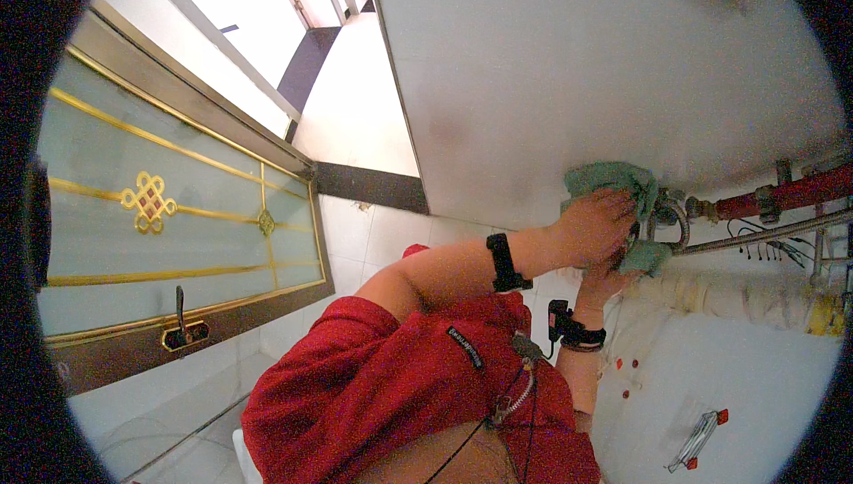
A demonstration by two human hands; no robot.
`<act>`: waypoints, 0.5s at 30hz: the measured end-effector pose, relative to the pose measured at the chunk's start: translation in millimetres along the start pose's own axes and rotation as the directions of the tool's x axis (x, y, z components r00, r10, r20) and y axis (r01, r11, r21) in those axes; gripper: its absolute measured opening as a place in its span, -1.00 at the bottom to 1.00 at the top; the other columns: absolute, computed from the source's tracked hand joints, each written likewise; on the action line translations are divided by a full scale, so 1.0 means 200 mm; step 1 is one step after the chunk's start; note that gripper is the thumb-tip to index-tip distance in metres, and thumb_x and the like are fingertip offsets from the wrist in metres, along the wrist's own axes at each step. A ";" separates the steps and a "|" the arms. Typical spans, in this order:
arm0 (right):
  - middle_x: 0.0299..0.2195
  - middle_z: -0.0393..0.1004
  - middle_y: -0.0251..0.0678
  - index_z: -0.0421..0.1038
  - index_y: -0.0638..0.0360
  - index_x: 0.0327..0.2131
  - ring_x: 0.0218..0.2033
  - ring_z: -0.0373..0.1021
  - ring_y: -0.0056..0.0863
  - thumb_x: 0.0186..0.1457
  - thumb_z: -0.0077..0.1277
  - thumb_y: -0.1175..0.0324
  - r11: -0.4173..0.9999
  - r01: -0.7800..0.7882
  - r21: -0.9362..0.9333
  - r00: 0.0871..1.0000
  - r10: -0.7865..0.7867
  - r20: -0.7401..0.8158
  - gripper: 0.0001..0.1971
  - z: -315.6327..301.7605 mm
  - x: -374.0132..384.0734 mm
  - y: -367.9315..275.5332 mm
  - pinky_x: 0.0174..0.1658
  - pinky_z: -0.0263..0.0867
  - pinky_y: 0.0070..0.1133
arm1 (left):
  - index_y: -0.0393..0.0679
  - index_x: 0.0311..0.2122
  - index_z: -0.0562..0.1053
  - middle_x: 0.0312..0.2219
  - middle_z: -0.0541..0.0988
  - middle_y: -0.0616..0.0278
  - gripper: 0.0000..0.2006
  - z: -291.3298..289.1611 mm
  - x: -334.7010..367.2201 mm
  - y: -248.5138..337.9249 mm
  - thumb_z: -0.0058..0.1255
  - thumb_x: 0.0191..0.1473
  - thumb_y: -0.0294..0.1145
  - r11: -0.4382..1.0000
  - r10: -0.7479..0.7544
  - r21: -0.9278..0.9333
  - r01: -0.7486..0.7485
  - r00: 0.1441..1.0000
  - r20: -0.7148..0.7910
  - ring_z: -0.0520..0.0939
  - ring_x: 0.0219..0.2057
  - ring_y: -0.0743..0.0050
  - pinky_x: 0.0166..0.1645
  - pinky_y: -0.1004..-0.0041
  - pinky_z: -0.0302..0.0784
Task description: The person wipes the sink basin, faucet, showerhead, wall tiles, and a wall-mounted rack using a green cloth. They move between fixtures and wipe multiple surfaces in sequence.
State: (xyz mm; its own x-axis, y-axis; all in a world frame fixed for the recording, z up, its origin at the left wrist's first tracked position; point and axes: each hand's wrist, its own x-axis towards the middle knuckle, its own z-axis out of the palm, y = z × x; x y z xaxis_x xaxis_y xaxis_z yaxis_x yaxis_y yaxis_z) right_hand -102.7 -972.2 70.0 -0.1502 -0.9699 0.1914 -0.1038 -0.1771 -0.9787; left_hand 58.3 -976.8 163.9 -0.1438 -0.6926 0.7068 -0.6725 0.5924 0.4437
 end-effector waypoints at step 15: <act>0.07 0.00 0.22 -0.14 0.56 0.09 0.05 0.03 0.04 0.20 -0.34 0.15 0.967 -0.026 -0.253 0.975 -0.032 -0.221 -0.39 0.14 -0.06 -0.22 0.12 -0.08 -0.32 | -0.25 -0.30 0.44 -0.22 0.47 0.00 -0.74 0.05 0.01 0.01 -0.06 -0.11 -0.31 1.000 -0.013 0.022 0.011 0.994 0.109 0.41 -0.07 0.05 0.03 0.21 0.30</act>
State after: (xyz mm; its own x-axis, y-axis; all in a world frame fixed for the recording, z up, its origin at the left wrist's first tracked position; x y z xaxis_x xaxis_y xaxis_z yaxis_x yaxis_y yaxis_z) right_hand -69.6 -956.6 108.9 -0.3604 -0.9029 0.2341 -0.3451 -0.1041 -0.9328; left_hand 50.1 -981.3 161.2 -0.2132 -0.7412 0.6365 -0.6896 0.5756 0.4394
